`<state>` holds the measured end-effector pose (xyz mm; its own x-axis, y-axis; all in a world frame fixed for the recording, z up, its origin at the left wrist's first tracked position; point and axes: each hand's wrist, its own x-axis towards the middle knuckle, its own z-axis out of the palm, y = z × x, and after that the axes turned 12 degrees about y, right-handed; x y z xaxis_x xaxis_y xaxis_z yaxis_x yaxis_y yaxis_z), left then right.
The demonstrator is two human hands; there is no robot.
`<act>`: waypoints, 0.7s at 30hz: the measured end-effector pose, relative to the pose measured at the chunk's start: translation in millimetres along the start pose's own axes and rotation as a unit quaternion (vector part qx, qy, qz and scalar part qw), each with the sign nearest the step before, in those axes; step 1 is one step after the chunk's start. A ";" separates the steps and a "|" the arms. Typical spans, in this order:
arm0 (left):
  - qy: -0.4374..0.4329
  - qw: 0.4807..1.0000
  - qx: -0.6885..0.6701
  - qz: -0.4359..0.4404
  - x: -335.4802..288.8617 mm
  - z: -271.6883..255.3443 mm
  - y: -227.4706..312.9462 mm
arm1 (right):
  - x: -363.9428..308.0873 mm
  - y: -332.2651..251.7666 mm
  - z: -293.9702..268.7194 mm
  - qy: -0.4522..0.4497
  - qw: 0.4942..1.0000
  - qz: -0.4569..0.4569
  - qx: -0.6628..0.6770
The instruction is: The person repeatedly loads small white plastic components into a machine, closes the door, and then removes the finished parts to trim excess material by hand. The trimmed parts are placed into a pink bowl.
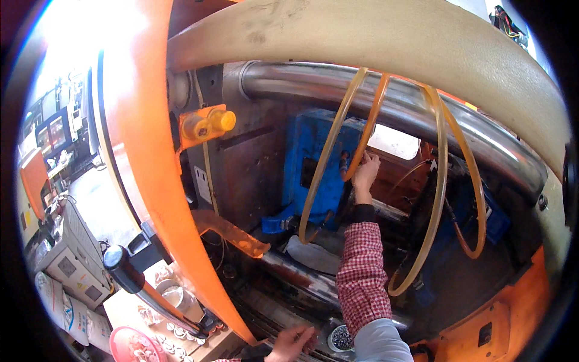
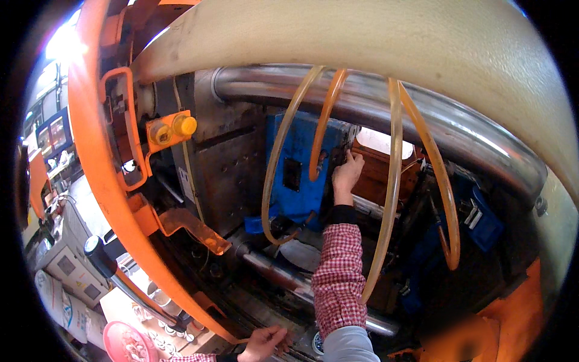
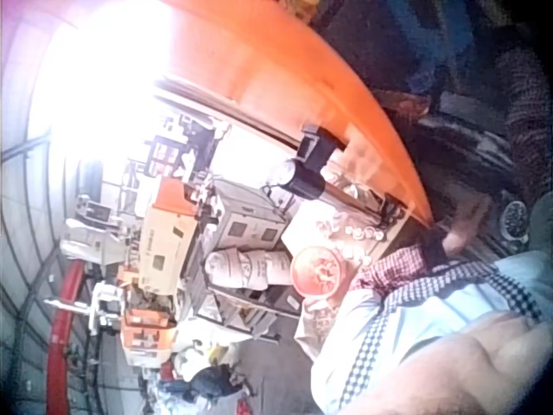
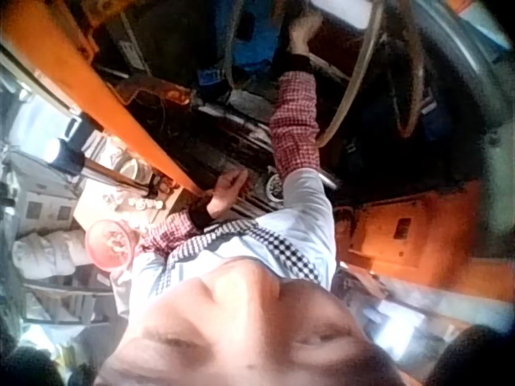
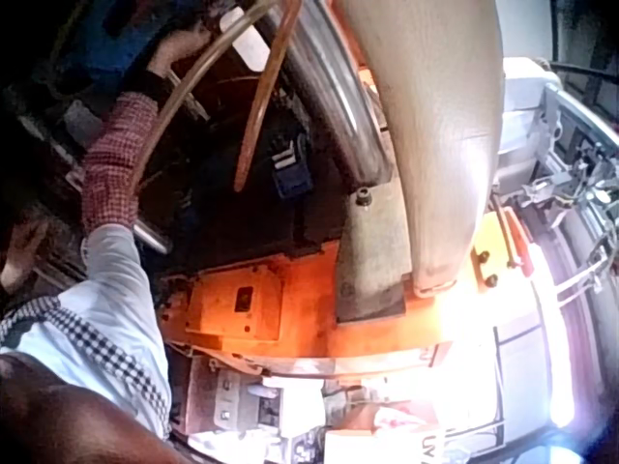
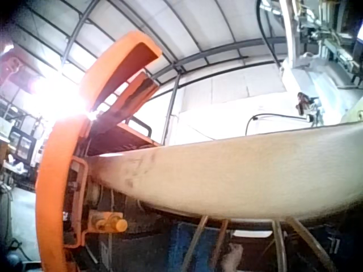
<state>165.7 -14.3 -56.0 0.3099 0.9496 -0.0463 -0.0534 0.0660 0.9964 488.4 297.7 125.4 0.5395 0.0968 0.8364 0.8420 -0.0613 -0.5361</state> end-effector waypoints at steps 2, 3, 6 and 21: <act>-0.022 0.999 0.036 0.012 -14.8 -5.5 16.1 | -6.1 -7.4 -7.1 -0.034 0.999 -0.008 -0.022; -0.018 0.982 0.092 0.166 -20.6 -7.1 27.2 | -3.4 -0.7 -8.2 -0.035 0.999 -0.015 -0.034; 0.008 0.801 0.203 0.564 -38.2 -26.6 87.4 | 1.4 7.2 -17.2 -0.037 0.997 -0.031 -0.068; 0.109 0.965 -0.065 0.228 -23.9 -166.8 91.3 | -366.5 -84.0 -404.4 -0.322 0.926 -0.101 0.170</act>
<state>-4.8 20.2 24.1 0.0202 0.9300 0.3671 -0.2606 -0.3496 0.8999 220.2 -134.3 -89.7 0.1679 0.6510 0.7403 0.8179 0.3273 -0.4733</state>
